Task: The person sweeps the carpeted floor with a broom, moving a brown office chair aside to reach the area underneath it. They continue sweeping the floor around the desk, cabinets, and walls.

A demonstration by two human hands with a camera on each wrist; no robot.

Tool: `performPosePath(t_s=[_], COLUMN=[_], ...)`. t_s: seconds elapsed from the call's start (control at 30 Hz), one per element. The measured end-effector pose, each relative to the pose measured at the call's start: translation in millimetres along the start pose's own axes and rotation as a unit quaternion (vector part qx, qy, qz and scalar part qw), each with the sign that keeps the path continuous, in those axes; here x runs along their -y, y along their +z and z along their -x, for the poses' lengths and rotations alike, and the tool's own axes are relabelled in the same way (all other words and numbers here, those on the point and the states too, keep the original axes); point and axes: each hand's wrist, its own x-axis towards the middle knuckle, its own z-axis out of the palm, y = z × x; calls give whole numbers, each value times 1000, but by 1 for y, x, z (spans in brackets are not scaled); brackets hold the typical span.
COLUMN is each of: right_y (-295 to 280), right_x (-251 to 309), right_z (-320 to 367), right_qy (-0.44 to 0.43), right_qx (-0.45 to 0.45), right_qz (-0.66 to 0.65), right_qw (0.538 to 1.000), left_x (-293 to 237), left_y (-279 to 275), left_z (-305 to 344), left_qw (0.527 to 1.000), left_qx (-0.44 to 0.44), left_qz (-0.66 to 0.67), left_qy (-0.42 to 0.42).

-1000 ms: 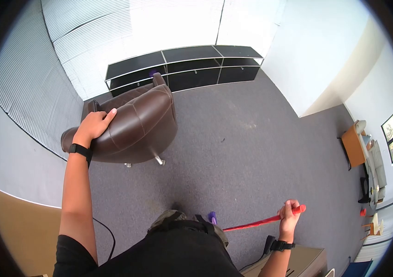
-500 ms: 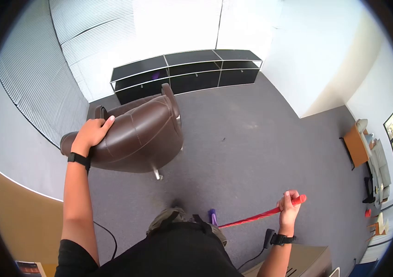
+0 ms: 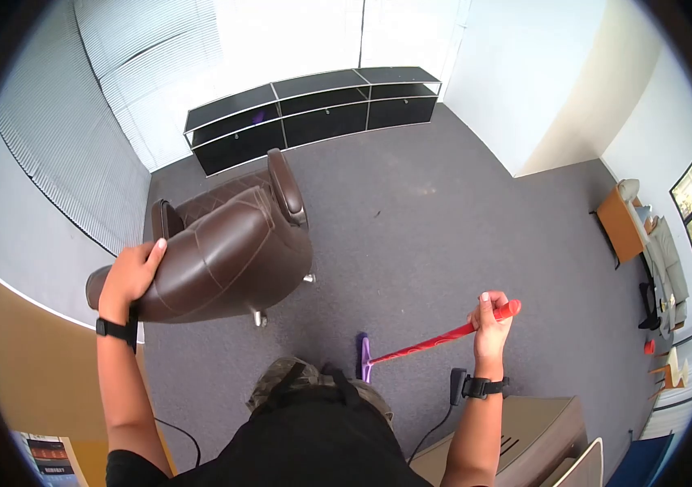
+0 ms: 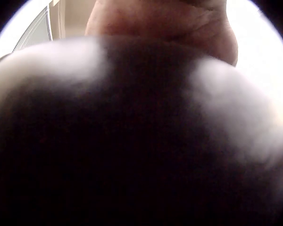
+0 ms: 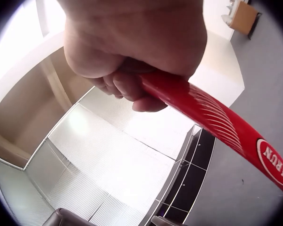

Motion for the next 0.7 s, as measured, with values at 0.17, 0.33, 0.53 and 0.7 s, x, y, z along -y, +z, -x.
performPosePath(t_s=[0.17,0.33,0.53,0.7], right_y=[-12,-12,-18,-18], right_x=[5,18,30,43], right_z=[24,48,98,126], right_qy=[-14,-27,-43,-54], right_qx=[-1,13,27,4], right_qz=[-5,0,0,-5], right_qw=[1000,1000,999,999], left_x=[-7,8,30,58], left_y=[-6,-18,-25,-37], left_z=[84,159,251,321], left_qw=[1000,1000,999,999], left_qx=[-3,0,-33,-9], left_qz=[1,13,30,13], left_qy=[-5,-21,-14,-31])
